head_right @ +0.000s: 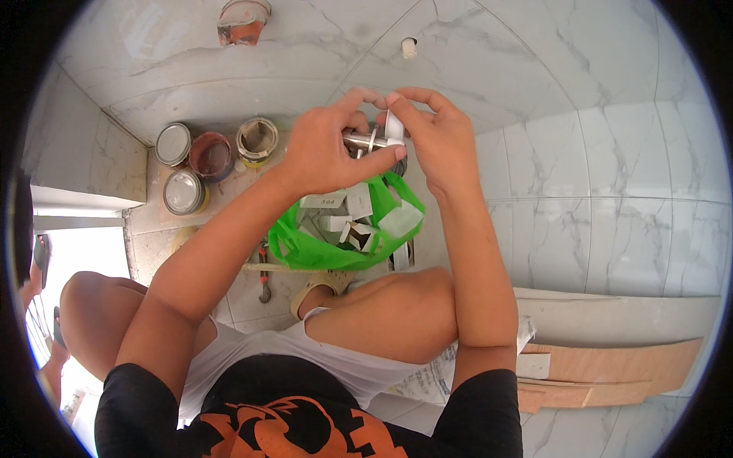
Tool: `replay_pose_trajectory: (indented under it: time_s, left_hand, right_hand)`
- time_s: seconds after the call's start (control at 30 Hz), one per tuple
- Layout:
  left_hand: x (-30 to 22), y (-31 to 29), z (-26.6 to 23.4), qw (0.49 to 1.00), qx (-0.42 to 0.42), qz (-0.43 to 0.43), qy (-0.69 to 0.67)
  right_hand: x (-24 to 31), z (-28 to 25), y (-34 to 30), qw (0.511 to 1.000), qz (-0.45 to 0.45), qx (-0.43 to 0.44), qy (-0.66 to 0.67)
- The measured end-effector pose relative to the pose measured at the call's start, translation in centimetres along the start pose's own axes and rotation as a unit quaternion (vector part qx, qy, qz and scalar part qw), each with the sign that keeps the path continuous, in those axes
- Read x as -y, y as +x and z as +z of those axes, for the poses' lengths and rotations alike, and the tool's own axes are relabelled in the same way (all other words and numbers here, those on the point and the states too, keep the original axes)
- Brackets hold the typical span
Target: The person wraps white thread seal tape around a metal pipe fitting, then inserts the fitting into a wall hole. They use a pipe wrench to tighten the fitting securely into the wall.
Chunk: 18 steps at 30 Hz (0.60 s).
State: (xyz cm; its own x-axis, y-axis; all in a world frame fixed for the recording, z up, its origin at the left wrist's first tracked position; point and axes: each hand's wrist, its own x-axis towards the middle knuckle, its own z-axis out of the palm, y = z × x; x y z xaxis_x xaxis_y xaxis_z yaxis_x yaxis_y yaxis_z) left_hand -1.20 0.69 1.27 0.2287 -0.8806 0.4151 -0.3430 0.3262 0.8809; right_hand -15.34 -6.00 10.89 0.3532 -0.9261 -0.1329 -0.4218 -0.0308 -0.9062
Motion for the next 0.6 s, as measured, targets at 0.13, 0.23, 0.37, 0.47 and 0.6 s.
replay_pose_trajectory:
  time_s: [0.13,0.23,0.37,0.47,0.6]
  left_hand:
    - [-0.05,-0.03,0.14,0.998,0.007,-0.025,-0.049]
    - [-0.17,0.08,0.12,0.999,0.004,-0.024,-0.046]
    - [-0.41,0.33,-0.08,0.998,0.017,-0.033,-0.041]
    - [-0.42,0.52,-0.30,0.997,0.020,-0.040,-0.070]
    - [-0.04,0.55,-0.37,0.996,0.023,-0.037,-0.078]
  right_hand:
    - [-0.21,0.06,-0.02,1.000,-0.011,-0.006,0.003]
    - [-0.38,-0.04,-0.14,1.000,-0.014,-0.006,0.006]
    - [-0.44,-0.15,-0.02,1.000,-0.012,-0.008,0.019]
    - [-0.37,-0.11,0.19,1.000,0.000,-0.001,0.028]
    - [-0.34,0.02,0.14,1.000,-0.011,0.000,0.029]
